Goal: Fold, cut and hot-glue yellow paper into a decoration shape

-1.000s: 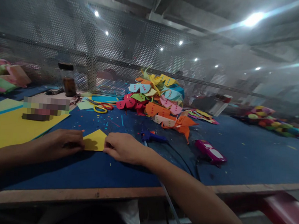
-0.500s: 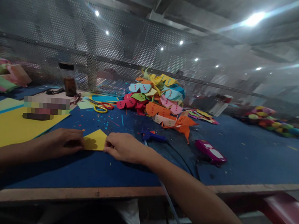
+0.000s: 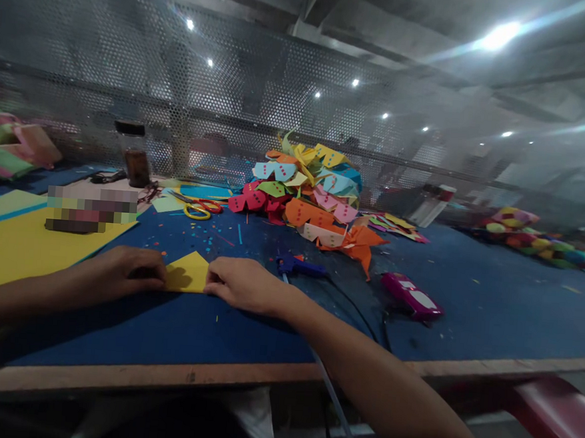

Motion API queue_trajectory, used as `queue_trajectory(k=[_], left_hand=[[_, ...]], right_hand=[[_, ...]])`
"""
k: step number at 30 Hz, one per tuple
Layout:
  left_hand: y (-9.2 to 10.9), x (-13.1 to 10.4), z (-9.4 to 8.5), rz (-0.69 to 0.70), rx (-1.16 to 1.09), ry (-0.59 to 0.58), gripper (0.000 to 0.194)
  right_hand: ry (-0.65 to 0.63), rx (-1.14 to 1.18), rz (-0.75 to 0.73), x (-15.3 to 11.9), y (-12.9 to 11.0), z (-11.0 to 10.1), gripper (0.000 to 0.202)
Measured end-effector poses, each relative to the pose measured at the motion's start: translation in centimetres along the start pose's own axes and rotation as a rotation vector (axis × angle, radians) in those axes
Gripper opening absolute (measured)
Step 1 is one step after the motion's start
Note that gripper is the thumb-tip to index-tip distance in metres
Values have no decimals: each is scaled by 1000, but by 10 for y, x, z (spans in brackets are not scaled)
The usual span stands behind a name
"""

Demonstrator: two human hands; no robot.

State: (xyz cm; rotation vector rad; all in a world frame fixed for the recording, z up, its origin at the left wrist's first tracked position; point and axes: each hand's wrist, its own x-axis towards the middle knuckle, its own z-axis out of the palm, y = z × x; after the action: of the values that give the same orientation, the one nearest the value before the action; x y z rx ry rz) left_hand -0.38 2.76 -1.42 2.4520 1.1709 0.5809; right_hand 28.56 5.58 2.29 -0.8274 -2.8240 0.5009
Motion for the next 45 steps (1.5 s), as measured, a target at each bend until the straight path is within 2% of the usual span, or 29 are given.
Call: queue_trajectory(k=[16,24,33,45], left_hand=[[-7,0,0,60,22,-1,15],[3,-3,-2,144,95,11,20],[10,-4,-2,219,168,33,20],[9,-7,1,285,223,50,21]], right_hand=[[13,25,15,0,0,1,3],[45,-60,-155,0,4,2,8],[49,-78,-137,-1,0,2,11],[55,-78,-152,-1,-1,2,12]])
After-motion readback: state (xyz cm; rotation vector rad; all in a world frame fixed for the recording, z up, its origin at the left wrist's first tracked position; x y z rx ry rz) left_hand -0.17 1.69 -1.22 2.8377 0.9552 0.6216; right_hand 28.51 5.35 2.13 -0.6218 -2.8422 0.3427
